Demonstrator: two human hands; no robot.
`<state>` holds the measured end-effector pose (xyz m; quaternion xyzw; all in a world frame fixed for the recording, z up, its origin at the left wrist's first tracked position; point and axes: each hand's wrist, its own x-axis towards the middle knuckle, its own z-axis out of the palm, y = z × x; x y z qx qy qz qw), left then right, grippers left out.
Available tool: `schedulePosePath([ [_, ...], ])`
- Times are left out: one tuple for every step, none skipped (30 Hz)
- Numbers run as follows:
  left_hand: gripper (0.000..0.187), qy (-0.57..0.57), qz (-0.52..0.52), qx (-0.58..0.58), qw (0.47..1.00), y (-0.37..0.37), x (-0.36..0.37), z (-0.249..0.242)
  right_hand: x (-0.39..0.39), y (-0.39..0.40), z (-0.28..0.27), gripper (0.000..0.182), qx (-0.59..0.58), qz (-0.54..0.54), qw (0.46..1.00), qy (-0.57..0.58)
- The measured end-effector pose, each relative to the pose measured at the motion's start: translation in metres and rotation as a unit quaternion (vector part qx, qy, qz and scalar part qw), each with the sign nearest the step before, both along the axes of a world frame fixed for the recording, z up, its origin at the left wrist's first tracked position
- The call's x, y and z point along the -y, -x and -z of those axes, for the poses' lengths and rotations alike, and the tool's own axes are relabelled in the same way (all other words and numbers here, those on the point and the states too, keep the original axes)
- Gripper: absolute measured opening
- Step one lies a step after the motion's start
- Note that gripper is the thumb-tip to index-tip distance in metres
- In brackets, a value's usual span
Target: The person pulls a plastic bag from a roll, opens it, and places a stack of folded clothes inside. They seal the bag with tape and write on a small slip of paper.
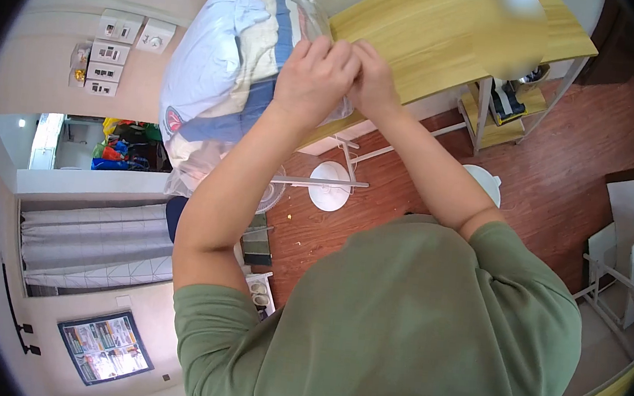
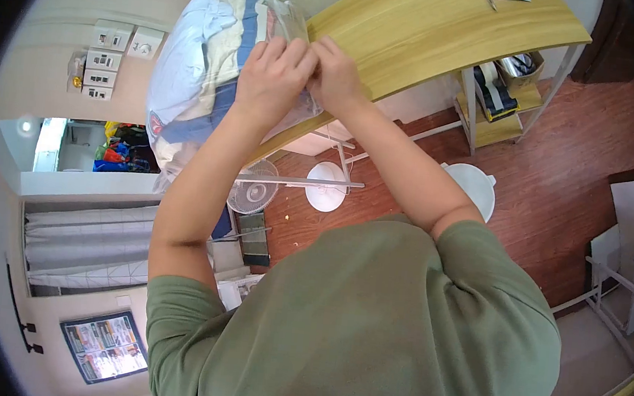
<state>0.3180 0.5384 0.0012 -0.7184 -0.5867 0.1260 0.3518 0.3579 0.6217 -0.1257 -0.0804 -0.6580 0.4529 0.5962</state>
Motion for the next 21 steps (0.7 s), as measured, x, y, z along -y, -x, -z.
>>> schedulePosePath([
  [0.008,-0.007,-0.011,0.008,1.0,-0.001,-0.001,-0.003,0.003,0.003,-0.002,0.019,0.012,0.022,1.0,0.009],
  [0.008,-0.012,-0.012,-0.002,1.0,0.0,-0.001,-0.007,0.009,0.006,-0.006,0.019,0.022,0.045,0.999,0.017],
  [0.008,-0.016,-0.015,-0.009,1.0,0.0,0.003,-0.009,0.012,0.008,-0.007,0.02,0.035,0.067,0.997,0.027],
  [0.008,-0.017,-0.021,-0.013,1.0,0.001,0.008,-0.009,0.013,0.008,-0.003,0.02,0.037,0.058,0.997,0.035],
  [0.008,-0.006,-0.008,0.0,1.0,0.003,0.013,-0.008,0.015,0.008,0.001,0.02,0.04,0.046,0.997,0.042],
  [0.007,0.002,0.007,0.009,1.0,0.007,0.014,-0.008,0.013,0.009,0.004,0.021,0.039,0.036,0.997,0.047],
  [0.007,0.01,0.023,0.016,1.0,0.011,0.014,-0.009,0.011,0.005,0.003,0.021,0.01,-0.034,0.996,0.081],
  [0.007,0.011,0.028,0.018,0.999,0.011,0.017,-0.009,0.01,-0.002,0.005,0.02,-0.019,-0.104,0.988,0.116],
  [0.007,0.01,0.034,0.02,0.999,0.012,0.018,-0.009,0.009,-0.007,0.005,0.02,-0.046,-0.172,0.973,0.149],
  [0.007,0.008,0.042,0.022,0.999,0.013,0.017,-0.009,0.01,-0.01,0.003,0.019,-0.041,-0.141,0.98,0.131],
  [0.008,0.011,0.043,0.035,0.998,0.014,0.018,-0.009,0.016,-0.014,0.001,0.019,-0.033,-0.111,0.986,0.118],
  [0.009,0.015,0.045,0.048,0.998,0.016,0.018,-0.011,0.021,-0.017,0.002,0.018,-0.026,-0.082,0.991,0.105],
  [0.009,0.021,0.046,0.06,0.997,0.015,0.017,-0.012,0.024,-0.014,0.005,0.017,-0.032,-0.083,0.992,0.09],
  [0.013,0.017,0.015,0.075,0.997,0.011,0.016,-0.015,0.025,-0.008,0.009,0.016,-0.04,-0.083,0.993,0.072],
  [0.017,0.012,-0.015,0.09,0.996,0.004,0.019,-0.019,0.023,-0.004,0.012,0.016,-0.048,-0.082,0.994,0.054],
  [0.022,0.01,-0.048,0.108,0.993,-0.001,0.021,-0.021,0.022,-0.004,0.012,0.016,-0.043,-0.05,0.998,0.013],
  [0.021,0.038,-0.063,0.099,0.992,-0.001,0.025,-0.024,0.024,-0.006,0.014,0.016,-0.037,-0.02,0.999,-0.027],
  [0.017,0.049,-0.051,0.088,0.994,0.002,0.027,-0.024,0.023,-0.009,0.014,0.016,-0.03,0.01,0.997,-0.071],
  [0.013,0.06,-0.038,0.076,0.995,0.006,0.027,-0.025,0.024,-0.013,0.013,0.016,-0.042,0.009,0.997,-0.058],
  [0.01,0.07,-0.023,0.062,0.995,0.008,0.026,-0.025,0.026,-0.018,0.011,0.015,-0.055,0.009,0.997,-0.046],
  [0.009,0.062,-0.008,0.057,0.996,0.008,0.026,-0.024,0.026,-0.021,0.009,0.015,-0.069,0.01,0.997,-0.035],
])
